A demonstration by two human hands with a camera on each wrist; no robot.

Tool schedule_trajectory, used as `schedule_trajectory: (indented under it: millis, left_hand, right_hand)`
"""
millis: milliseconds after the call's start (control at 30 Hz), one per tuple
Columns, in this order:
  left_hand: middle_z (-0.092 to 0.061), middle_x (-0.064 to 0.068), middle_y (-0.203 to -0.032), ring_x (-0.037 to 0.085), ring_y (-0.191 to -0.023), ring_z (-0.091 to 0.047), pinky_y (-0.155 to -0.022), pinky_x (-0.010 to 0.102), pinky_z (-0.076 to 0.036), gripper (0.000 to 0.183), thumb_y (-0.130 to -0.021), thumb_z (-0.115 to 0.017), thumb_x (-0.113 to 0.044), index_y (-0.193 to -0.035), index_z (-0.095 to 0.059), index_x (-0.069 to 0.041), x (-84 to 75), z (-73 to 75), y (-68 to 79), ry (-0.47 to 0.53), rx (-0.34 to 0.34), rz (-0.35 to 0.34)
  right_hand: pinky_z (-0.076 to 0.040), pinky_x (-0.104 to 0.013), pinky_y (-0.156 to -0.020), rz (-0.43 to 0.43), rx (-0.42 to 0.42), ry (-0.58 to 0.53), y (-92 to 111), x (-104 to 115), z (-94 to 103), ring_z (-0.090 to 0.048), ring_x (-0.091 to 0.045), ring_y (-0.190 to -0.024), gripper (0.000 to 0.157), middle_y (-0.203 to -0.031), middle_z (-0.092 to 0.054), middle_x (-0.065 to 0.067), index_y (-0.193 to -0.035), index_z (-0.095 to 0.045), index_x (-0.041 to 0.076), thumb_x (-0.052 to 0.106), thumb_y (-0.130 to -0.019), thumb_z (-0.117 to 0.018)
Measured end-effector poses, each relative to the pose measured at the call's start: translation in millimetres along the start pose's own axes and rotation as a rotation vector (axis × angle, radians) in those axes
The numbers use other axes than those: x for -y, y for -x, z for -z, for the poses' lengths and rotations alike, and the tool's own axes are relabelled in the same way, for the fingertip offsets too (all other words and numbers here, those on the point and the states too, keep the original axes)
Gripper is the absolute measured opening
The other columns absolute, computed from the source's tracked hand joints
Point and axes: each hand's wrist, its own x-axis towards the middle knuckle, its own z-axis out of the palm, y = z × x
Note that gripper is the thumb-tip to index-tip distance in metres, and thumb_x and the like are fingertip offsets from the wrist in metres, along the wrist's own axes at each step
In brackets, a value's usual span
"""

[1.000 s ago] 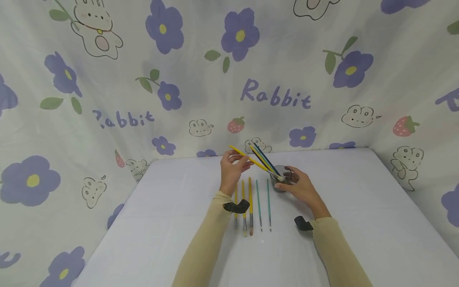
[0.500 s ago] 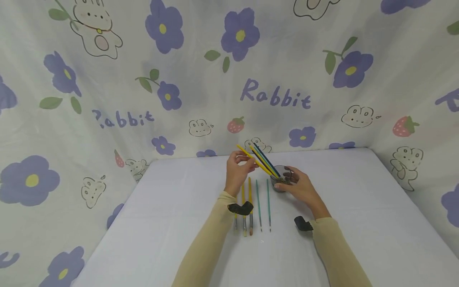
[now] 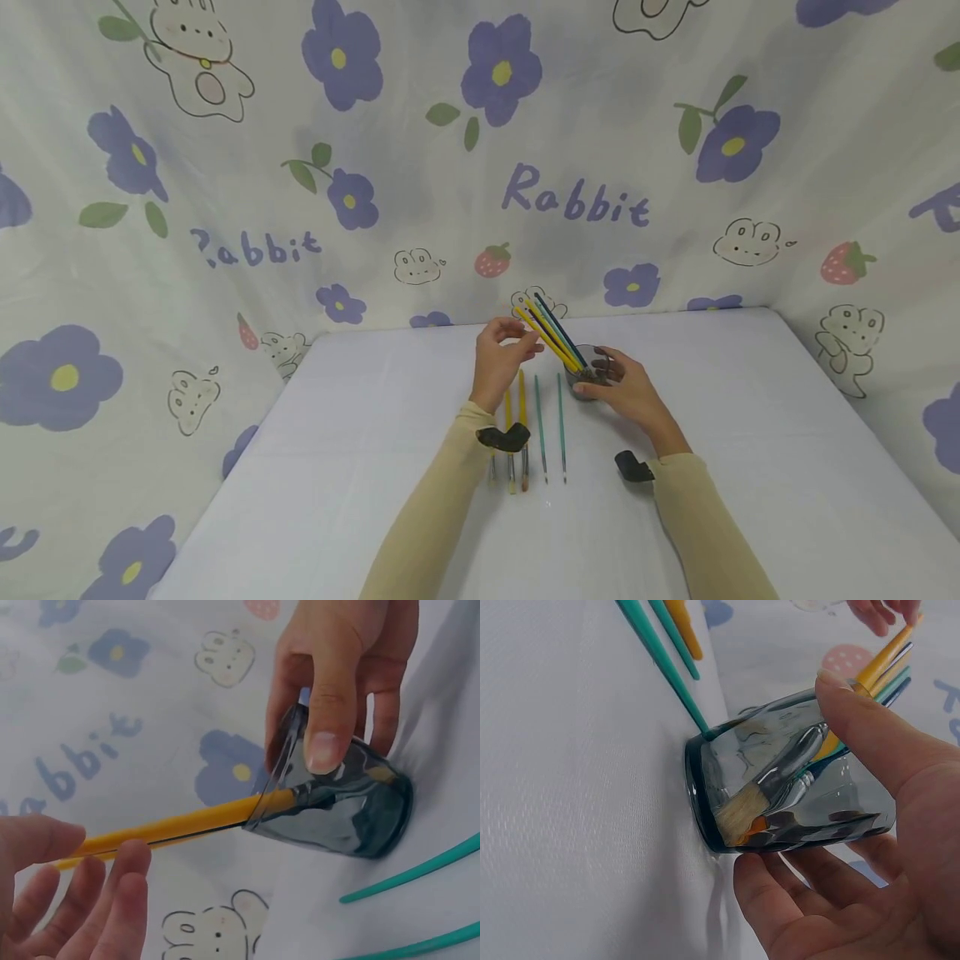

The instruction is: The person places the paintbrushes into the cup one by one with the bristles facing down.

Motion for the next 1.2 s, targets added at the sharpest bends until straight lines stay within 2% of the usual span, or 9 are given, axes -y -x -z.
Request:
schedule_trajectory:
  millis: [200,300,400,467,667,867,967,1033,1200]
  left_hand:
    - [-0.071,0.015,-0.101,0.031,-0.081,-0.079,-0.077,0.031,-0.065,0.021,-0.094,-0.075,-0.012,-0.11,-0.063,-0.005,-2.1,18.7,5.5,-0.04,0.036,-0.054]
    - [-0.071,0.016,-0.099,0.033,-0.081,-0.079,-0.074,0.031,-0.065,0.021,-0.094,-0.075,-0.013,-0.11,-0.064,-0.004,-1.3,32.1,8.0,-0.073,0.03,-0.045]
    - [-0.072,0.017,-0.099,0.03,-0.078,-0.079,-0.073,0.03,-0.065,0.02,-0.094,-0.074,-0.014,-0.11,-0.066,-0.003,0.4,46.4,9.9,-0.131,0.02,-0.027]
    - [-0.072,0.016,-0.099,0.028,-0.077,-0.078,-0.073,0.03,-0.064,0.021,-0.095,-0.074,-0.016,-0.11,-0.067,-0.003,1.5,55.3,11.9,-0.171,0.021,-0.007]
    - [-0.073,0.013,-0.098,0.035,-0.082,-0.078,-0.072,0.03,-0.063,0.027,-0.095,-0.073,-0.02,-0.114,-0.068,-0.001,8.9,75.2,17.1,-0.265,0.03,0.077]
    - [-0.075,0.018,-0.094,0.038,-0.079,-0.077,-0.068,0.031,-0.063,0.027,-0.095,-0.073,-0.017,-0.114,-0.069,0.002,16.4,86.0,19.1,-0.347,0.03,0.101]
    - [-0.075,0.019,-0.094,0.038,-0.078,-0.077,-0.065,0.031,-0.063,0.026,-0.094,-0.073,-0.017,-0.112,-0.07,0.002,21.0,87.9,17.9,-0.381,0.018,0.144]
    - [-0.075,0.02,-0.095,0.036,-0.076,-0.077,-0.064,0.031,-0.062,0.026,-0.094,-0.074,-0.018,-0.112,-0.07,0.001,24.8,88.0,16.7,-0.411,0.023,0.193]
    - [-0.077,0.015,-0.091,0.02,-0.067,-0.074,-0.064,0.029,-0.059,0.032,-0.095,-0.074,-0.024,-0.116,-0.068,-0.001,32.7,85.2,14.9,-0.558,0.07,0.313]
  right_hand:
    - [-0.042,-0.061,-0.117,-0.006,0.005,0.012,0.2,-0.1,-1.9,-0.044,-0.047,-0.147,0.099,-0.16,-0.043,-0.026,-0.162,-0.03,0.01,0.043,-0.086,-0.084]
    - [-0.042,-0.061,-0.117,-0.007,0.009,0.016,0.3,0.0,-2.7,-0.044,-0.047,-0.147,0.099,-0.159,-0.044,-0.025,-0.162,-0.03,0.01,0.043,-0.086,-0.084]
    - [-0.042,-0.061,-0.117,-0.003,0.012,0.013,0.2,-0.1,-3.2,-0.044,-0.046,-0.147,0.099,-0.158,-0.046,-0.025,-0.162,-0.03,0.009,0.043,-0.086,-0.084]
    - [-0.042,-0.061,-0.117,0.002,0.014,0.012,0.3,-0.3,-3.3,-0.045,-0.046,-0.147,0.099,-0.158,-0.046,-0.025,-0.162,-0.03,0.009,0.043,-0.086,-0.084]
    - [-0.043,-0.06,-0.116,0.025,0.015,0.001,1.5,-1.6,-2.5,-0.046,-0.046,-0.146,0.098,-0.157,-0.048,-0.026,-0.162,-0.03,0.009,0.042,-0.087,-0.083]
    - [-0.042,-0.061,-0.117,0.009,0.029,-0.015,1.6,-2.3,-1.6,-0.045,-0.045,-0.147,0.1,-0.158,-0.047,-0.024,-0.163,-0.028,0.013,0.044,-0.086,-0.084]
    - [-0.042,-0.061,-0.117,0.009,0.035,-0.018,1.7,-1.1,-0.7,-0.044,-0.045,-0.147,0.101,-0.159,-0.046,-0.024,-0.164,-0.027,0.014,0.044,-0.086,-0.084]
    - [-0.041,-0.062,-0.117,0.011,0.039,-0.02,2.0,-0.1,0.4,-0.044,-0.045,-0.147,0.101,-0.159,-0.046,-0.024,-0.164,-0.027,0.014,0.043,-0.086,-0.084]
    - [-0.04,-0.062,-0.118,0.015,0.039,-0.01,2.1,2.0,3.7,-0.042,-0.046,-0.148,0.101,-0.159,-0.045,-0.025,-0.164,-0.026,0.013,0.043,-0.086,-0.084]
